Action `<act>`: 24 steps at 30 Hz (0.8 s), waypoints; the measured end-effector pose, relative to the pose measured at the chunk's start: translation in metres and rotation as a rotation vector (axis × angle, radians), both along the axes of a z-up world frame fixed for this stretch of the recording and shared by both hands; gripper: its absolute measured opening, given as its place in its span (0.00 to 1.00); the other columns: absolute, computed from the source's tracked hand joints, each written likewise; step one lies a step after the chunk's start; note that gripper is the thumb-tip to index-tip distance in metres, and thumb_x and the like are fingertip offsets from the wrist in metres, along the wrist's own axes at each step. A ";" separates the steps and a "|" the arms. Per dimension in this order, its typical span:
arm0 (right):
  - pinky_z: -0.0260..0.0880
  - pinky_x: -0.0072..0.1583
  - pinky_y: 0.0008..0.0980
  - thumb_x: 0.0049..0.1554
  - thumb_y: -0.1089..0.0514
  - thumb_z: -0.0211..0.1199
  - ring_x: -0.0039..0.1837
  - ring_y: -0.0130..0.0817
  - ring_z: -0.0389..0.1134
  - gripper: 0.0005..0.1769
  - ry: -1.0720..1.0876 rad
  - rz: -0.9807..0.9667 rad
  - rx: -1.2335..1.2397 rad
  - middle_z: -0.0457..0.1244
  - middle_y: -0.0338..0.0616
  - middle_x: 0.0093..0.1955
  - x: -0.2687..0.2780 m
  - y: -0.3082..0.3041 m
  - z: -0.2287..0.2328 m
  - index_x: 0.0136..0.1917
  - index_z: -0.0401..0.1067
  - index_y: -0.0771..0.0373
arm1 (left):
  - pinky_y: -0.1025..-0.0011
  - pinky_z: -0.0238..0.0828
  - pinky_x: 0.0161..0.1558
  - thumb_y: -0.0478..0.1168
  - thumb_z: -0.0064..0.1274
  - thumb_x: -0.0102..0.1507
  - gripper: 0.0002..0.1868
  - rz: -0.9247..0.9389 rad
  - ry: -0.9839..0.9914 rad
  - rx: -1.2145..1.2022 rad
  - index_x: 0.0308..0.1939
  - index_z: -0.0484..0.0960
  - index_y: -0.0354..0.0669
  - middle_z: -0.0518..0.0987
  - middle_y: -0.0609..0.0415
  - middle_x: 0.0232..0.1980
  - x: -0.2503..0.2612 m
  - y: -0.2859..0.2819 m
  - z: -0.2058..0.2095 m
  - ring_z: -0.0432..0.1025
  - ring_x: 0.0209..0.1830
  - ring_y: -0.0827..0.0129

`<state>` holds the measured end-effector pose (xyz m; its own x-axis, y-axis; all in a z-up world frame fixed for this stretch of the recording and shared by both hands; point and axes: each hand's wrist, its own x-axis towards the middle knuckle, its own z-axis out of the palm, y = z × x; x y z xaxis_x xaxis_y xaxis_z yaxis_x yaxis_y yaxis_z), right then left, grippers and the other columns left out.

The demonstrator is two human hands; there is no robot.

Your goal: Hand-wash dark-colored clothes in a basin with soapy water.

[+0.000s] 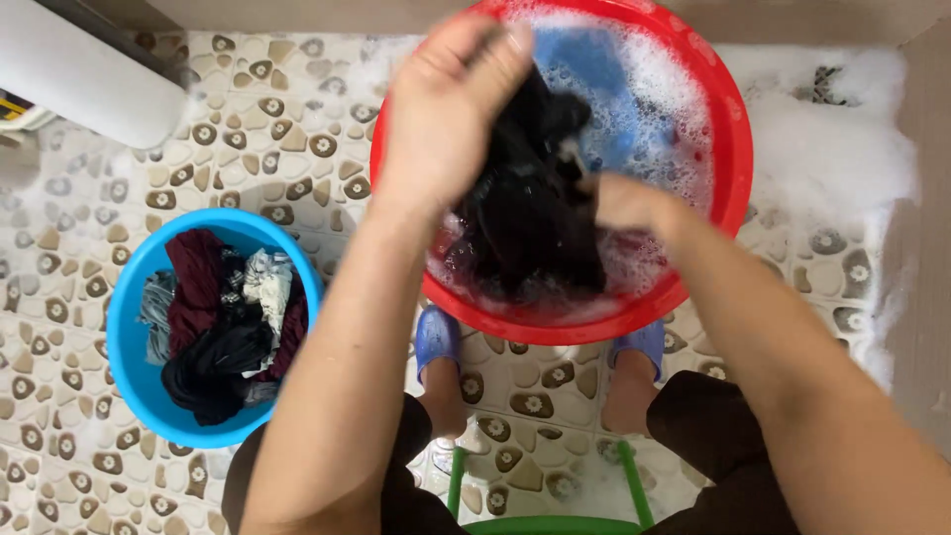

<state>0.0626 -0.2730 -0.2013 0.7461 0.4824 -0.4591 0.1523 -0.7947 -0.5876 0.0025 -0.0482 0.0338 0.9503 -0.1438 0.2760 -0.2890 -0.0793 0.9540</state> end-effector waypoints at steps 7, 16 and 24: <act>0.68 0.58 0.34 0.55 0.52 0.70 0.54 0.29 0.70 0.23 -0.222 -0.278 0.340 0.72 0.37 0.52 0.030 -0.080 0.158 0.63 0.78 0.55 | 0.74 0.71 0.45 0.38 0.56 0.70 0.09 0.211 -0.181 -0.007 0.47 0.83 0.33 0.80 0.63 0.39 0.030 0.077 0.017 0.70 0.40 0.76; 0.69 0.49 0.32 0.68 0.43 0.66 0.43 0.25 0.69 0.17 -0.583 -0.100 0.362 0.71 0.37 0.43 -0.005 -0.060 0.232 0.56 0.80 0.58 | 0.51 0.69 0.58 0.57 0.56 0.63 0.21 0.188 0.398 1.449 0.45 0.87 0.43 0.82 0.38 0.50 0.027 0.090 -0.107 0.75 0.54 0.44; 0.71 0.55 0.46 0.58 0.24 0.54 0.49 0.49 0.72 0.36 -0.170 0.424 -0.319 0.71 0.53 0.45 -0.011 0.002 0.127 0.46 0.81 0.58 | 0.56 0.69 0.63 0.68 0.56 0.60 0.45 0.203 0.596 0.782 0.67 0.68 0.37 0.78 0.34 0.61 0.037 -0.007 -0.197 0.73 0.62 0.46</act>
